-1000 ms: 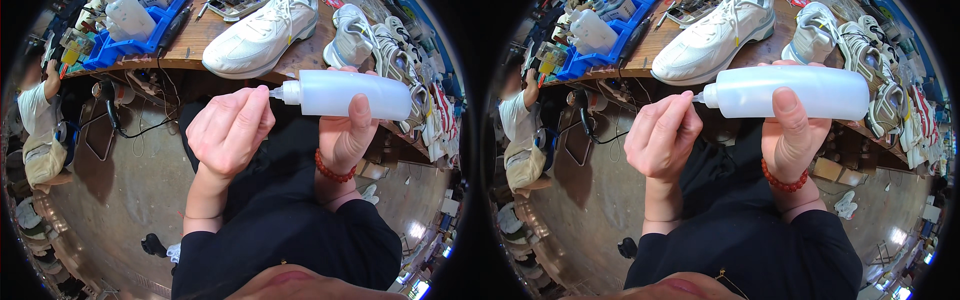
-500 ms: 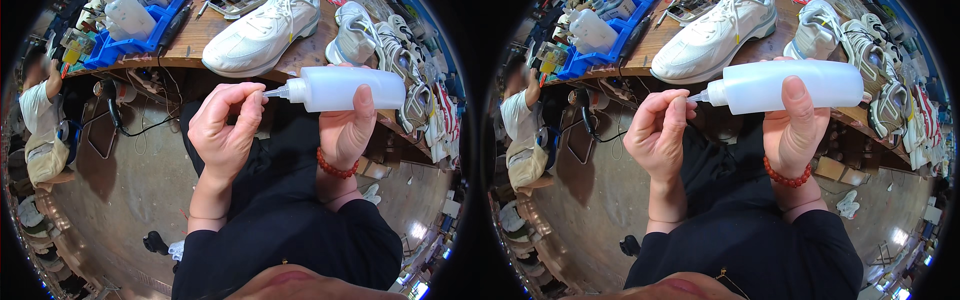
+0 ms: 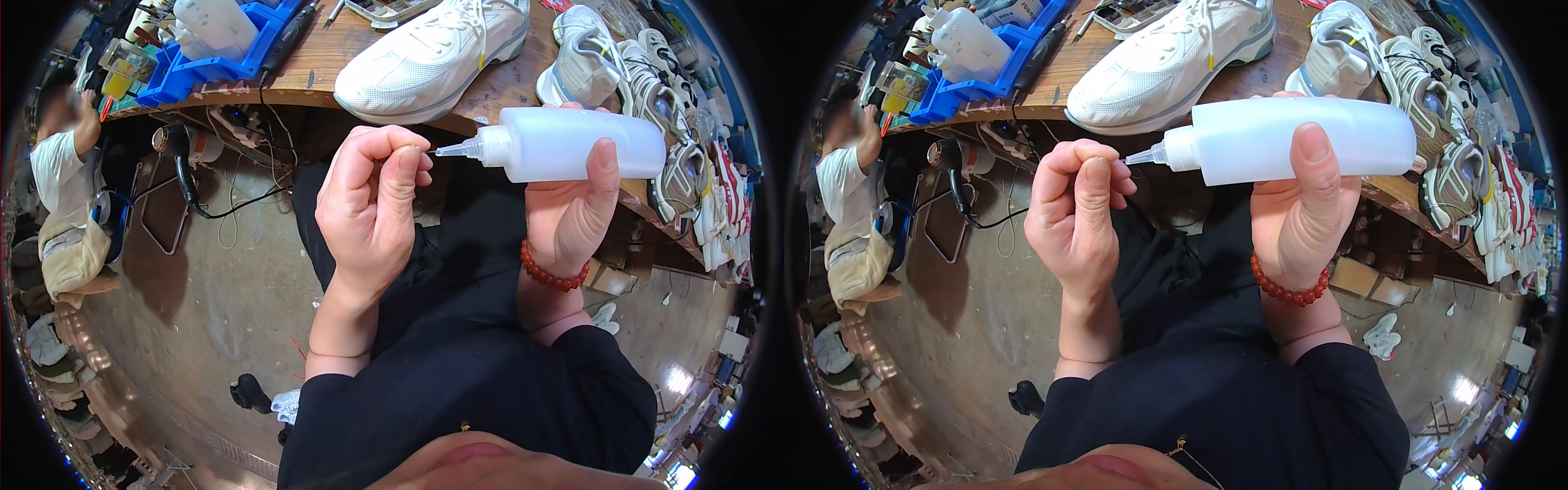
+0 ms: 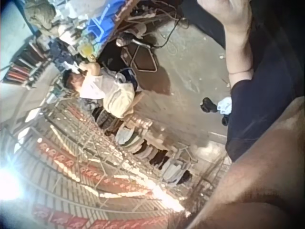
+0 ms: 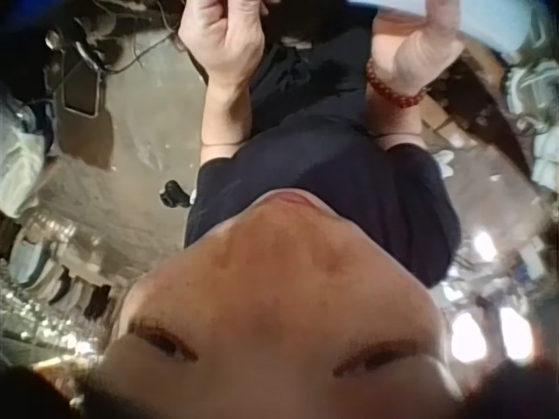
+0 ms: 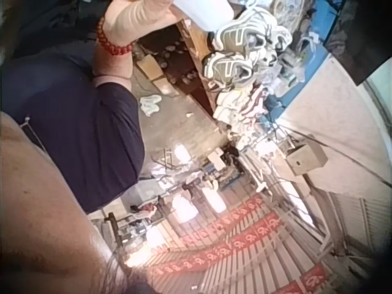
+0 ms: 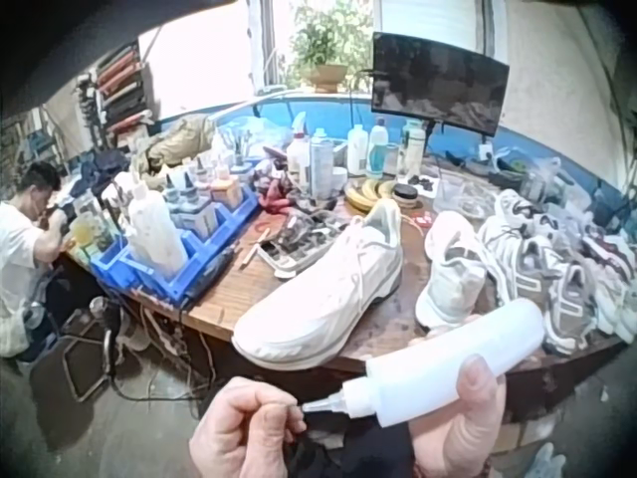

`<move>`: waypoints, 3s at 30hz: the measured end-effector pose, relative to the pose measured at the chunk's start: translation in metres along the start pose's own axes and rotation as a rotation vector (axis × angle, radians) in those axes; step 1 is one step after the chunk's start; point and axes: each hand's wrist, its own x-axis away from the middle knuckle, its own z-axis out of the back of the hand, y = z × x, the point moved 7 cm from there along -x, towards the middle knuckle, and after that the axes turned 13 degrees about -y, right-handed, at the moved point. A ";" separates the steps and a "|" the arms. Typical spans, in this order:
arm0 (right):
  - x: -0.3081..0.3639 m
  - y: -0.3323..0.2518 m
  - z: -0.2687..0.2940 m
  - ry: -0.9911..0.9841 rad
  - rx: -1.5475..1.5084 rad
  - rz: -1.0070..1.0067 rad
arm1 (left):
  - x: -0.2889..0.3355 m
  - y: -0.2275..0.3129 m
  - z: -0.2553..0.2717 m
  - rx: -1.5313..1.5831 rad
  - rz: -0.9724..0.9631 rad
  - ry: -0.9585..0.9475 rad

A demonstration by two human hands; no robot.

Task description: Repairing white sneakers by applying adhesive with a cotton swab and drying it with a hair dryer.

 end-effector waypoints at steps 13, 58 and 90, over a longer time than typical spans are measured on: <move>-0.001 0.002 -0.001 0.006 -0.028 -0.011 | -0.001 -0.013 0.003 0.418 0.130 -0.088; 0.005 -0.002 0.022 0.106 -0.069 0.020 | 0.004 -0.019 -0.011 -0.362 0.124 -0.181; 0.037 -0.063 0.081 0.349 0.211 0.131 | -0.036 -0.032 -0.111 -0.244 -0.017 -0.584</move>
